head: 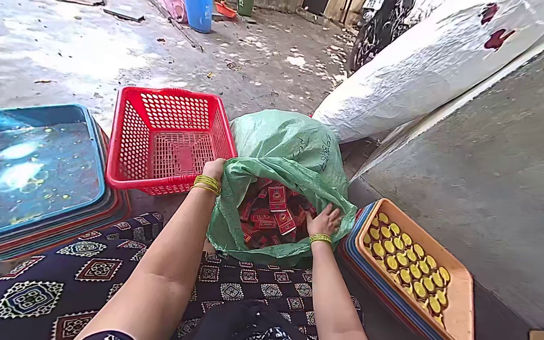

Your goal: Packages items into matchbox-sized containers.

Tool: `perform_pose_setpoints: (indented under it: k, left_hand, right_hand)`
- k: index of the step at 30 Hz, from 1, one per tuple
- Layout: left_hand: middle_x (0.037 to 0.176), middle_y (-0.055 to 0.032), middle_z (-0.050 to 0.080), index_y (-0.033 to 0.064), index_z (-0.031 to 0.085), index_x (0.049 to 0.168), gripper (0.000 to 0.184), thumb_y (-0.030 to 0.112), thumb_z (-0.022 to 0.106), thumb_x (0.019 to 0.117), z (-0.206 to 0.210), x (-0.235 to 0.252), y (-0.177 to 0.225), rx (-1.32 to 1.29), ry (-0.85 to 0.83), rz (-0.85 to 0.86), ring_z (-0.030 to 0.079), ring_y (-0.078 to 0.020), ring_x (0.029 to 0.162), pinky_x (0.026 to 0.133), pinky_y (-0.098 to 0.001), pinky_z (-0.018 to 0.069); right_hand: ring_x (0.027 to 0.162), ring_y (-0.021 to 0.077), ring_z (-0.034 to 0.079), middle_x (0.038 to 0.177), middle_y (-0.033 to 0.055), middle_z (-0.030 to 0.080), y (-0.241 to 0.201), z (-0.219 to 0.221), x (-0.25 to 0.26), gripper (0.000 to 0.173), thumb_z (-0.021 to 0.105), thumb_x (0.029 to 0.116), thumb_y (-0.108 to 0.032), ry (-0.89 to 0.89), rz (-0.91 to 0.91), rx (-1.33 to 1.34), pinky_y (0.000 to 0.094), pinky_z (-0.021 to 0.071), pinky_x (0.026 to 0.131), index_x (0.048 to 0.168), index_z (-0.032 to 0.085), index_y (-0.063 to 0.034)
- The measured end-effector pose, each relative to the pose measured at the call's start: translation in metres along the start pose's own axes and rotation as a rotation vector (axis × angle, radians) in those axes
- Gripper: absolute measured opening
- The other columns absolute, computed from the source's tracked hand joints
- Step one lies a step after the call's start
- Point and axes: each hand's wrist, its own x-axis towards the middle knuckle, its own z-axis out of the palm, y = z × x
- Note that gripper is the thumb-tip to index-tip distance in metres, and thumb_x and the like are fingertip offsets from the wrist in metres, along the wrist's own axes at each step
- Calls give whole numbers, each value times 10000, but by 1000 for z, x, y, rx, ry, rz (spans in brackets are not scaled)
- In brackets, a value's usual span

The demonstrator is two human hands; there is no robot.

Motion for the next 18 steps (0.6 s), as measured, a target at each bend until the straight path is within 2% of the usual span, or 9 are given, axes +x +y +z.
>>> perform_pose_setpoints:
  k: [2, 4, 6, 8, 9, 11, 14, 16, 18]
  left_hand:
    - [1329, -260, 592, 14, 532, 1390, 555, 337, 598, 943, 3, -21, 9, 220, 129, 171, 580, -400, 1235, 999, -615, 476]
    - [1443, -261, 505, 15, 479, 1435, 597, 352, 576, 952, 11, -53, 16, 408, 204, 493, 477, -411, 1356, 1103, -578, 406]
    - [1446, -245, 510, 14, 532, 1392, 564, 389, 601, 977, 30, -85, 18, 575, 94, 880, 449, -406, 1378, 1145, -563, 365]
    - [1452, -154, 543, 91, 626, 1321, 539, 472, 668, 942, 59, -114, 13, 794, -106, 1174, 438, -352, 1412, 1184, -599, 299]
    - [1501, -124, 511, 148, 645, 1329, 559, 522, 691, 917, 74, -126, 7, 925, -194, 1252, 382, -352, 1462, 1199, -673, 201]
    - [1582, -106, 436, 232, 613, 1400, 628, 532, 735, 862, 93, -134, -11, 1155, -249, 1306, 289, -381, 1517, 1149, -791, 70]
    - [1569, -140, 452, 236, 612, 1416, 579, 266, 776, 861, 89, -118, -31, 1257, -205, 1210, 306, -438, 1497, 1095, -852, 37]
    - [1446, -122, 570, 228, 707, 1270, 390, 207, 741, 882, 77, -99, -32, 1200, -143, 1112, 445, -420, 1405, 1092, -848, 123]
    - [1392, -173, 592, 164, 703, 1258, 374, 211, 740, 889, 62, -83, -24, 1090, -120, 957, 523, -430, 1322, 1074, -793, 279]
  right_hand:
    - [1514, 524, 231, 1655, 250, 277, 19, 10, 18, 687, 603, 988, -487, 50, 25, 17, 741, 334, 1096, 1554, 452, -129]
    - [1490, 441, 356, 1577, 179, 459, 29, 10, 30, 446, 447, 1084, -344, 69, -1, 102, 671, 396, 1097, 1415, 601, -88]
    - [1309, 397, 583, 1360, 219, 637, 29, -4, 37, 426, 374, 1114, -262, 55, -34, 232, 585, 476, 1054, 1372, 595, -3]
    - [1188, 416, 654, 1228, 293, 669, 29, -30, 40, 449, 336, 1131, -246, 31, -59, 344, 550, 498, 1036, 1367, 548, 71]
    - [1175, 416, 657, 1202, 304, 669, 31, -41, 41, 452, 329, 1133, -249, 42, -58, 369, 540, 495, 1035, 1332, 561, 85]
    - [1219, 405, 632, 1230, 311, 657, 43, -55, 44, 461, 318, 1134, -241, 34, -65, 449, 525, 467, 1072, 1310, 580, 96]
    - [1218, 286, 624, 1251, 258, 662, 68, -56, 45, 455, 344, 1133, -254, -58, 5, 790, 455, 455, 1077, 1291, 632, 62]
    - [1052, 227, 656, 1109, 183, 691, 77, -58, 46, 411, 425, 1115, -313, -66, 128, 856, 437, 508, 949, 1191, 675, 4]
    - [1027, 325, 663, 1071, 226, 690, 77, -65, 43, 360, 547, 1065, -292, 45, 216, 730, 516, 501, 930, 1213, 638, 23]
